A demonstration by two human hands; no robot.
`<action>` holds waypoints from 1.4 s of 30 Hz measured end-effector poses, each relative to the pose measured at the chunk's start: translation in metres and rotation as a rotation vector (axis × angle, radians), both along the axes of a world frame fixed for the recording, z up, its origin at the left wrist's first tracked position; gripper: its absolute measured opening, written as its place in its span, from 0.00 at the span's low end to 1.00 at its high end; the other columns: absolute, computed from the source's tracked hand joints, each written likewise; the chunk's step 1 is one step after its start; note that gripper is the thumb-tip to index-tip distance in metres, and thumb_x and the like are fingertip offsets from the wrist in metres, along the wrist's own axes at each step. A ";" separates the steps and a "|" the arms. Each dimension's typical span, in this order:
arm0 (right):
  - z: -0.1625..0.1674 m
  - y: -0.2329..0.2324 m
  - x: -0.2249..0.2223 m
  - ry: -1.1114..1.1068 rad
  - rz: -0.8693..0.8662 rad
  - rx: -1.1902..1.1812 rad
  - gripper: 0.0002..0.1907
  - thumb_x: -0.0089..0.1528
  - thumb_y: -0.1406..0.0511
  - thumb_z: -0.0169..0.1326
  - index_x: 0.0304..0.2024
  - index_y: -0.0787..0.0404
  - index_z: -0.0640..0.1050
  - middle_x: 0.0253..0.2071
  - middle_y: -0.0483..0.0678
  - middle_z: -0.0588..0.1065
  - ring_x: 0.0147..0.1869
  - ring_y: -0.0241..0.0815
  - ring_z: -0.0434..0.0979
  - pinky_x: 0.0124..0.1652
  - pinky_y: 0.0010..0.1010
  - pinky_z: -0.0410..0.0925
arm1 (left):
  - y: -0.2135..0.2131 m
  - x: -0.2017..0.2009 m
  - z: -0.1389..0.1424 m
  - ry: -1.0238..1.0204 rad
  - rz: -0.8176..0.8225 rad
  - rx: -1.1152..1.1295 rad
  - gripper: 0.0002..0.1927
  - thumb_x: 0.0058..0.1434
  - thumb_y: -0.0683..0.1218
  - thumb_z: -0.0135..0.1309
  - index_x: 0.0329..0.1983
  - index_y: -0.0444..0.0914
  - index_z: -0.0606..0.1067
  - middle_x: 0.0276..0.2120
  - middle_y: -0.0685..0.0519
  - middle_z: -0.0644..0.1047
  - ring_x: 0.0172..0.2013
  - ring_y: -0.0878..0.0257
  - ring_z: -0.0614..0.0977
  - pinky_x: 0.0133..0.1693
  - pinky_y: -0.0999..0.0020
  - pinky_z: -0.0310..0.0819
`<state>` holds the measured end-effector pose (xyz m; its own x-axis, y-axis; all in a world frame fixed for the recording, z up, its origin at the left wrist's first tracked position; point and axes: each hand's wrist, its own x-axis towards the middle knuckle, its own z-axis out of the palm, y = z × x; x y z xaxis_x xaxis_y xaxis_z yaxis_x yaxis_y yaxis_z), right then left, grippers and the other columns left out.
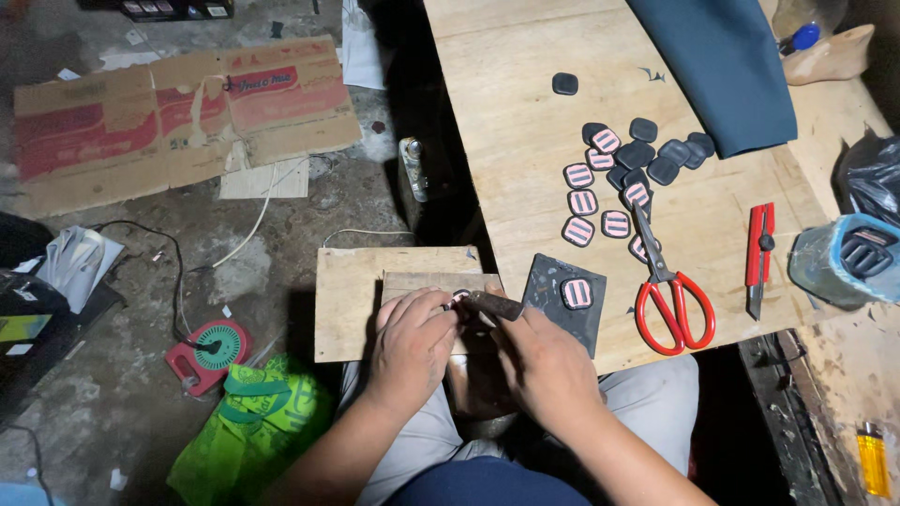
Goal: The person repeatedly picks up small black rubber pieces, places them on a wooden block, and uses a hammer to shape them. They then trim the edges with scissors and place the finished pieces on the table.
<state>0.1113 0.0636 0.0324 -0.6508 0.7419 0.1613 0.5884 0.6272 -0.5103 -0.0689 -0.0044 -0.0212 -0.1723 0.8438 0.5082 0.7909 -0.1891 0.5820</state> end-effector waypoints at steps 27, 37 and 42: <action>0.001 0.013 -0.018 0.136 0.043 0.040 0.24 0.60 0.67 0.58 0.60 0.55 0.72 0.47 0.57 0.76 0.45 0.60 0.78 0.40 0.45 0.72 | -0.001 0.003 -0.005 -0.005 0.020 0.036 0.06 0.53 0.41 0.60 0.35 0.40 0.80 0.36 0.52 0.74 0.46 0.52 0.76 0.51 0.56 0.67; -0.002 0.008 0.019 0.046 -0.109 -0.006 0.32 0.58 0.69 0.59 0.66 0.51 0.72 0.38 0.56 0.74 0.40 0.58 0.77 0.39 0.45 0.69 | -0.002 0.003 0.005 0.007 -0.018 0.019 0.10 0.54 0.41 0.59 0.39 0.39 0.79 0.48 0.49 0.79 0.55 0.50 0.77 0.55 0.54 0.65; -0.002 0.014 0.048 -0.008 -0.117 0.190 0.31 0.53 0.68 0.61 0.60 0.53 0.76 0.37 0.53 0.73 0.40 0.56 0.73 0.39 0.45 0.65 | -0.001 0.003 0.001 -0.013 0.009 0.024 0.08 0.61 0.41 0.55 0.42 0.37 0.77 0.46 0.48 0.79 0.53 0.49 0.78 0.54 0.54 0.66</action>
<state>0.1597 0.0777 0.0308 -0.5642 0.7692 0.3000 0.6664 0.6388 -0.3845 -0.0661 -0.0056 -0.0198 -0.1867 0.8296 0.5263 0.7849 -0.1962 0.5877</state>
